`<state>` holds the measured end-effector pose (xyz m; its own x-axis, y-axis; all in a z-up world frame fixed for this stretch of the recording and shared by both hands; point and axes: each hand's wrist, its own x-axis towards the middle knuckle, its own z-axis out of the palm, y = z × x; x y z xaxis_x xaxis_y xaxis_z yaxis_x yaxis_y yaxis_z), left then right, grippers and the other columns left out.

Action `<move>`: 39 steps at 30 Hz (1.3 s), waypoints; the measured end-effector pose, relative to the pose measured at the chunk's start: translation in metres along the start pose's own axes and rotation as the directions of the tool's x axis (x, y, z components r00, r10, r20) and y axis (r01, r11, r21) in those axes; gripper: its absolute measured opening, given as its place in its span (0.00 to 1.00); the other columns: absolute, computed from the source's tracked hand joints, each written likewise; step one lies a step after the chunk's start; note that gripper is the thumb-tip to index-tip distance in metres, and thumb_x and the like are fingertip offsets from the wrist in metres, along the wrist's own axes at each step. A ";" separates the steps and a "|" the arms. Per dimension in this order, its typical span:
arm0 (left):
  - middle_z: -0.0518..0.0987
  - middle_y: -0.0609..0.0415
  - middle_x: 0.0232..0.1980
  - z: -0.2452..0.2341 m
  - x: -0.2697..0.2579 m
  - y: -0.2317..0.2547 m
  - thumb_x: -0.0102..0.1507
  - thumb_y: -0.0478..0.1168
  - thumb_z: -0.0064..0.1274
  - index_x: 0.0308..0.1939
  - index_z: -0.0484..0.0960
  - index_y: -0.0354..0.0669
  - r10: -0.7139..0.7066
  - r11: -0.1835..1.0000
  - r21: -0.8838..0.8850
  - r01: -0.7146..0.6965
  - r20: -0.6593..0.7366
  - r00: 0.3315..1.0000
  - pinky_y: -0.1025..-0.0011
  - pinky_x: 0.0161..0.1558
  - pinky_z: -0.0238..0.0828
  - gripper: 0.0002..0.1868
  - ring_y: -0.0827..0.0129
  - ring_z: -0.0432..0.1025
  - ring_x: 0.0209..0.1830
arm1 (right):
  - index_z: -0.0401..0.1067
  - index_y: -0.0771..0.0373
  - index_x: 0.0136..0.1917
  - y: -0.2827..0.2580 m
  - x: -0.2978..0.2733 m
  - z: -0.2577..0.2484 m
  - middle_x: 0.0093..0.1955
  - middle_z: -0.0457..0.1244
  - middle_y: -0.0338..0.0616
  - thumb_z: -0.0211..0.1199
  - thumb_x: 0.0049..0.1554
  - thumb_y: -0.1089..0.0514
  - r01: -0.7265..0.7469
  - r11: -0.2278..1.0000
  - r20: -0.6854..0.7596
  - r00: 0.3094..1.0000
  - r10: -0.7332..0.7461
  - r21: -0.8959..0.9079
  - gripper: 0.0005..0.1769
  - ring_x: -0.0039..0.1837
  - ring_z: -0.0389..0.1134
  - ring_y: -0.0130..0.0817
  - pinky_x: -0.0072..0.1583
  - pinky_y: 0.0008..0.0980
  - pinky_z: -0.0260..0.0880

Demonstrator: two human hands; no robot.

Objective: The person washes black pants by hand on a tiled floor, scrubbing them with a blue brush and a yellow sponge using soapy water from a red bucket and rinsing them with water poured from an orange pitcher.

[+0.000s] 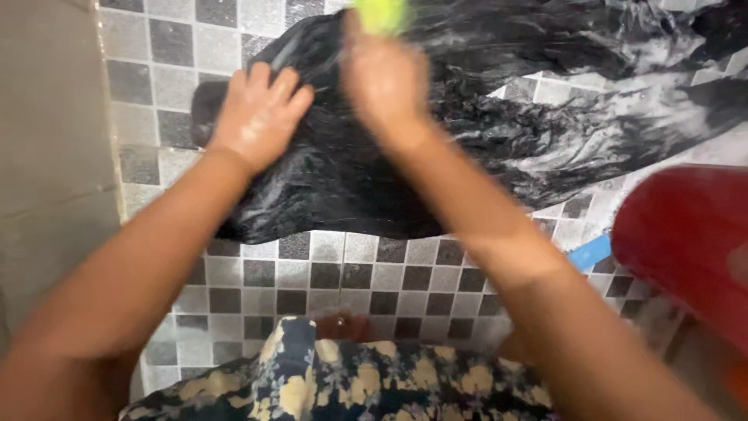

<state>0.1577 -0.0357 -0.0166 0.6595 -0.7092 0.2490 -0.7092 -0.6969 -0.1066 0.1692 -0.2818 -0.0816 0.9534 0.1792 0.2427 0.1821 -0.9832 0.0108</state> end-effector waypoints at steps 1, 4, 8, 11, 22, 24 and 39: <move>0.76 0.52 0.54 0.005 -0.008 -0.017 0.62 0.41 0.51 0.52 0.82 0.54 0.048 0.990 -0.133 -0.038 0.073 0.996 0.47 0.51 0.67 0.14 0.52 0.71 0.55 | 0.66 0.59 0.68 -0.051 0.013 -0.015 0.35 0.68 0.52 0.57 0.54 0.55 0.026 0.986 0.171 0.984 -0.055 0.167 0.28 0.34 0.72 0.50 0.33 0.51 0.70; 0.76 0.52 0.39 -0.002 -0.061 -0.057 0.67 0.40 0.51 0.44 0.79 0.50 0.052 0.976 -0.218 -0.008 0.200 0.978 0.56 0.39 0.71 0.04 0.55 0.75 0.38 | 0.65 0.45 0.70 -0.048 0.015 -0.042 0.42 0.69 0.52 0.56 0.64 0.56 0.129 0.953 0.102 0.982 -0.162 0.273 0.22 0.41 0.73 0.51 0.40 0.50 0.72; 0.76 0.54 0.39 -0.030 -0.118 -0.072 0.62 0.37 0.55 0.41 0.81 0.52 -0.070 0.996 -0.044 0.081 0.204 0.977 0.60 0.34 0.68 0.05 0.56 0.74 0.37 | 0.65 0.54 0.72 0.114 -0.001 -0.018 0.38 0.66 0.52 0.53 0.73 0.50 -0.260 0.965 0.408 0.879 0.245 -0.018 0.17 0.36 0.69 0.49 0.36 0.50 0.69; 0.75 0.57 0.37 -0.035 -0.118 -0.065 0.63 0.37 0.58 0.37 0.80 0.50 -0.068 0.998 -0.002 0.070 0.231 0.971 0.61 0.39 0.69 0.03 0.59 0.74 0.40 | 0.77 0.53 0.44 0.290 -0.038 -0.003 0.41 0.70 0.48 0.65 0.51 0.58 -0.286 0.947 -0.205 0.945 0.254 -0.144 0.06 0.44 0.72 0.52 0.43 0.50 0.71; 0.75 0.50 0.44 -0.046 -0.031 0.056 0.58 0.60 0.69 0.36 0.81 0.47 0.140 0.914 -0.398 -0.085 0.113 0.984 0.57 0.48 0.66 0.22 0.53 0.69 0.47 | 0.73 0.57 0.48 -0.021 -0.062 -0.054 0.27 0.66 0.46 0.57 0.59 0.48 -0.152 0.987 0.140 0.980 0.142 0.060 0.13 0.29 0.68 0.47 0.32 0.48 0.69; 0.73 0.54 0.36 -0.043 -0.054 0.029 0.49 0.51 0.68 0.28 0.78 0.48 0.162 0.891 -0.439 -0.113 0.075 0.984 0.57 0.46 0.68 0.17 0.55 0.70 0.43 | 0.70 0.55 0.46 -0.085 -0.099 -0.104 0.32 0.64 0.49 0.55 0.68 0.52 -0.093 0.895 0.084 0.994 0.063 0.436 0.10 0.34 0.67 0.48 0.37 0.48 0.67; 0.75 0.46 0.47 -0.060 -0.095 0.072 0.54 0.57 0.63 0.33 0.81 0.48 -0.372 0.919 -0.120 0.375 0.051 0.927 0.43 0.58 0.57 0.18 0.43 0.66 0.53 | 0.72 0.54 0.54 0.213 -0.133 -0.036 0.38 0.69 0.46 0.55 0.68 0.51 -0.496 0.837 -0.044 0.865 0.501 -0.233 0.09 0.35 0.69 0.43 0.37 0.46 0.69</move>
<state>0.0294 -0.0122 0.0095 0.8877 -0.4038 0.2214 -0.4342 -0.8940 0.1105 0.0722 -0.5160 -0.0771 0.9049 -0.3386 0.2577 -0.3766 -0.9193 0.1145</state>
